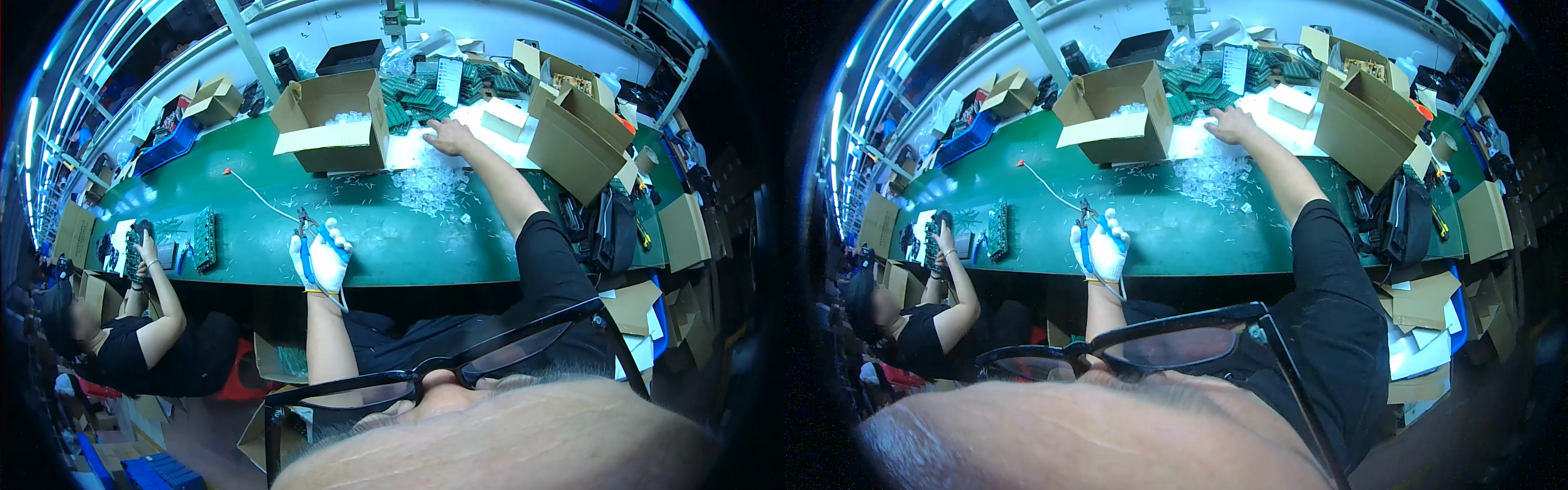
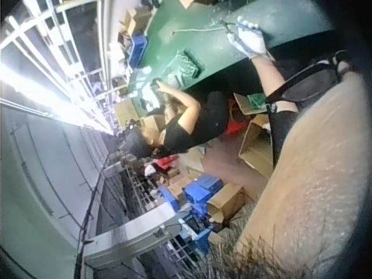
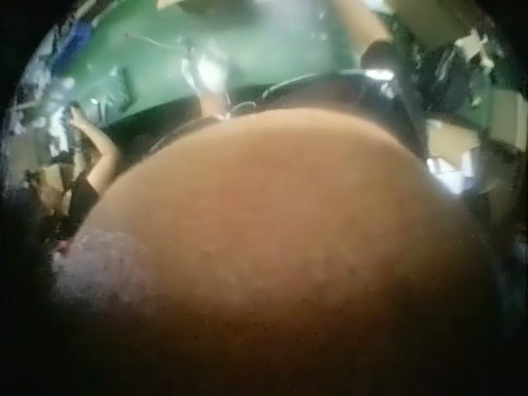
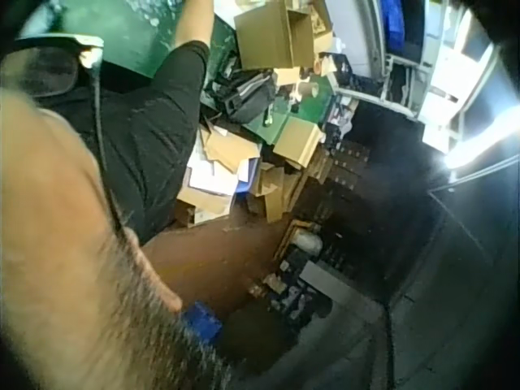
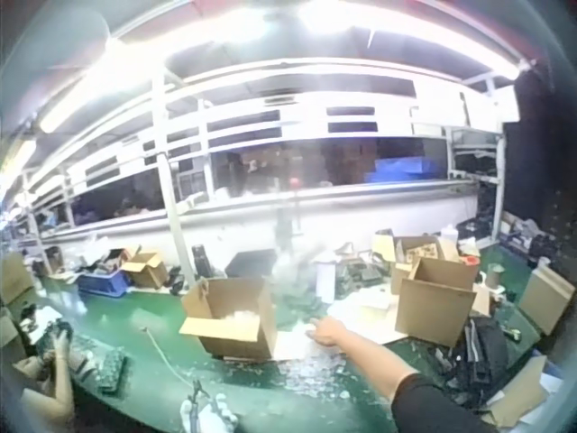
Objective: The person repeatedly picks up small plastic pieces from the workbench and trims them using pliers.
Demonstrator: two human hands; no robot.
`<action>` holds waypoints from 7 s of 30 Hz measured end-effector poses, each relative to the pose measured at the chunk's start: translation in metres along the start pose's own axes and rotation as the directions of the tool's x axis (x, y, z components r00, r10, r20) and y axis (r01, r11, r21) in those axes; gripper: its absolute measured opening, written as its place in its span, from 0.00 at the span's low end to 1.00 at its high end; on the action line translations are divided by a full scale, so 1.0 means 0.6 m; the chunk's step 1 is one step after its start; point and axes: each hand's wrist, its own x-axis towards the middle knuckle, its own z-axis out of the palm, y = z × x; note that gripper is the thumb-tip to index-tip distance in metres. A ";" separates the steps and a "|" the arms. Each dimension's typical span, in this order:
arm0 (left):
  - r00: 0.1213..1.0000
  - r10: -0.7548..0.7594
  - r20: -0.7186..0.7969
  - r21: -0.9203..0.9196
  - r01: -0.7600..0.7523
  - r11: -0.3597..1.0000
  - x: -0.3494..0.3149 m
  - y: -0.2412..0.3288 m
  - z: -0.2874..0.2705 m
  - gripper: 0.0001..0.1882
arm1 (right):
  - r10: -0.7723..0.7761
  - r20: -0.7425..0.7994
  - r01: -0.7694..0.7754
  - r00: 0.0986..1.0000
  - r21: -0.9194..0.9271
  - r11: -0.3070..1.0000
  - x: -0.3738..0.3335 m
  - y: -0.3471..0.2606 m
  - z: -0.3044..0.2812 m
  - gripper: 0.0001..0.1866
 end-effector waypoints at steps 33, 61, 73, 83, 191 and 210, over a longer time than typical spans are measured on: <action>0.999 -0.004 -0.041 -0.011 0.004 1.000 -0.005 0.004 0.013 0.47 | -0.138 -0.307 0.148 0.942 0.008 0.989 -0.039 -0.019 -0.016 0.19; 1.000 -0.017 0.023 0.027 0.017 0.999 -0.002 0.008 -0.010 0.46 | -0.015 -0.063 0.020 0.998 0.078 0.997 -0.051 -0.017 0.002 0.25; 0.998 -0.034 0.046 0.026 0.033 0.999 0.011 -0.003 -0.017 0.47 | -0.251 0.021 0.249 0.968 0.081 0.965 -0.025 0.001 0.052 0.31; 0.999 -0.017 0.047 0.047 0.015 0.999 -0.006 0.021 -0.028 0.47 | -0.388 0.002 0.372 0.922 0.279 0.885 -0.182 -0.014 -0.023 0.31; 0.786 -0.233 -0.573 0.798 0.600 0.061 0.051 -0.207 0.132 0.35 | -0.130 0.048 -0.101 0.990 0.894 -0.437 -0.352 -0.077 0.074 0.09; 0.805 -0.062 -0.590 0.787 0.557 -0.265 0.034 -0.207 0.133 0.19 | -0.196 0.123 -0.170 0.973 0.955 -0.242 -0.353 -0.083 0.071 0.07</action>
